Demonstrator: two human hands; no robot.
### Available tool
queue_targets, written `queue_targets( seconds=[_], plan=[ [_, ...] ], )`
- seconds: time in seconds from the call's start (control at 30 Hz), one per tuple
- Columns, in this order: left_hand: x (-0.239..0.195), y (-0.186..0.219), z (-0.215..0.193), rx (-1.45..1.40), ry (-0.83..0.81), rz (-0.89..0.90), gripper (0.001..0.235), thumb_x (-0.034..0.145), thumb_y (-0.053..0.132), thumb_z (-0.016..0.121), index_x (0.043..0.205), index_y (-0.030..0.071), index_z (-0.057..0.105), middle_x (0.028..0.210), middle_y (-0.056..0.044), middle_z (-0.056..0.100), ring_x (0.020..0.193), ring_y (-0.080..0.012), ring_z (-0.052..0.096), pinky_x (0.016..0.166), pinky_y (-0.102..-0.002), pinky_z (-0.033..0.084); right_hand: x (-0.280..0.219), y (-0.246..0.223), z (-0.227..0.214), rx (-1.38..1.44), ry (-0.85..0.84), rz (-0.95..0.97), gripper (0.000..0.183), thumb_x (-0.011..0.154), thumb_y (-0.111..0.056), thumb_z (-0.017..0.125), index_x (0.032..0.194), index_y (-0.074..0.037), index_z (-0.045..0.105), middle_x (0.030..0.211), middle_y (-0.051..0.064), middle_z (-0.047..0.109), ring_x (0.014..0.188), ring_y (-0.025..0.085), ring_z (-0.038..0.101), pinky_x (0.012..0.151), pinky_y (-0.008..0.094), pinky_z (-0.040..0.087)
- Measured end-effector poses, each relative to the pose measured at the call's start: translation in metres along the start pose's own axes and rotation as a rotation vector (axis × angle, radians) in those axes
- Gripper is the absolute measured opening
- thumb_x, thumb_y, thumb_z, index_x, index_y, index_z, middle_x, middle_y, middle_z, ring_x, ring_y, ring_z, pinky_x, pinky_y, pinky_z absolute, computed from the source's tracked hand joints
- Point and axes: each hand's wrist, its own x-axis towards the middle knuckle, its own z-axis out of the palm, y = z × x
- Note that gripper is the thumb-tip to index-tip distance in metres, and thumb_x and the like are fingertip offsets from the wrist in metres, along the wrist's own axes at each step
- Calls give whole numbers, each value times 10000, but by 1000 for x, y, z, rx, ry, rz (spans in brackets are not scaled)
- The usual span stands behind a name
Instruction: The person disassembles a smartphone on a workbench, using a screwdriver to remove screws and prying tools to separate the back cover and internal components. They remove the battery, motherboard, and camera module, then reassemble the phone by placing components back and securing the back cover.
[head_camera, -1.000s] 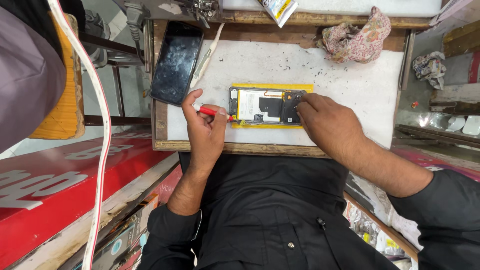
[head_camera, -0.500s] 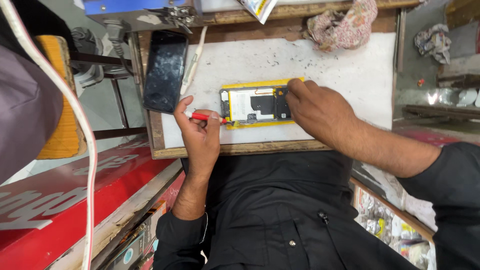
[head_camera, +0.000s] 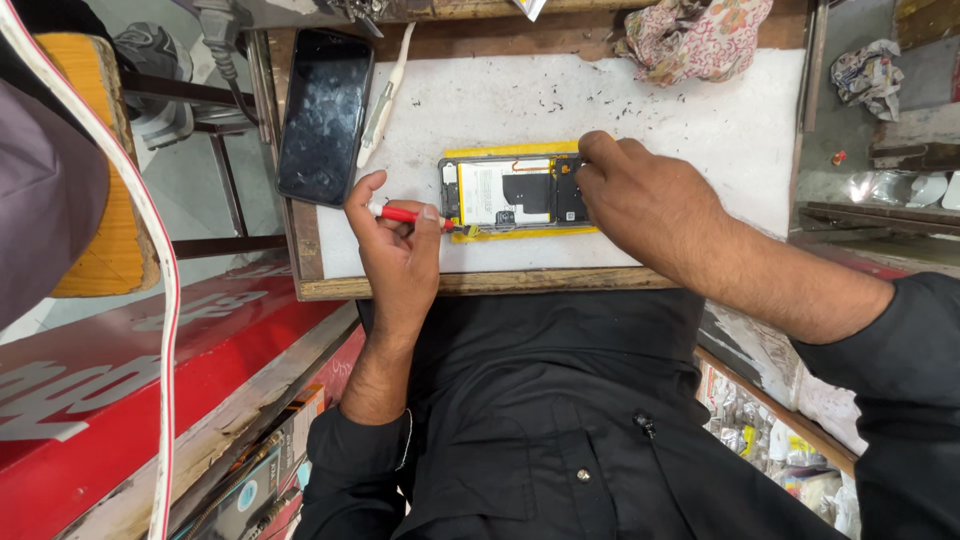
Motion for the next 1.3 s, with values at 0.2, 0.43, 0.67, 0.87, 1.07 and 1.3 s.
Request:
queue_targets(
  seconds=[0.2,0.43,0.67,0.87,1.07,1.3],
  plan=[
    [0,0,0,16,4,3,558,1061,15,606,1505,43,268,1022,-94,636,909,-99,628,815,-239,543,3,-2,2,-71,-9,-31,207,782,-100,709,961,-4,670,1060,96,574,921,205,644,628,289,608],
    [-1,-3,0,47,6,15,562,1059,10,619,1505,44,280,1018,-92,641,889,-88,625,787,-227,530,2,4,11,15,69,-8,263,814,-197,736,1007,-26,681,1090,82,600,932,203,646,608,293,605],
    [-1,-3,0,80,-2,26,555,1068,9,617,1511,45,283,1021,-91,646,892,-80,625,777,-217,535,-3,8,7,-57,24,-51,203,805,-143,720,987,-67,672,1018,49,590,931,183,653,602,288,601],
    [0,0,2,112,3,29,550,1064,5,615,1503,34,284,1036,-99,653,913,-83,646,775,-216,549,0,8,11,-128,39,-103,183,803,-138,714,953,-61,642,996,56,581,921,183,648,590,276,596],
    [1,-1,2,166,-17,51,547,1063,20,611,1499,27,280,1038,-113,673,907,-91,674,762,-224,566,0,12,15,-20,35,-75,244,808,-164,716,998,-37,629,985,79,570,929,208,645,594,300,603],
    [0,2,3,276,-14,94,559,1059,23,635,1505,23,299,1014,-116,691,878,-101,663,774,-243,562,-5,1,20,7,52,48,192,884,-154,700,981,-13,614,990,113,562,955,233,644,621,304,609]
  ],
)
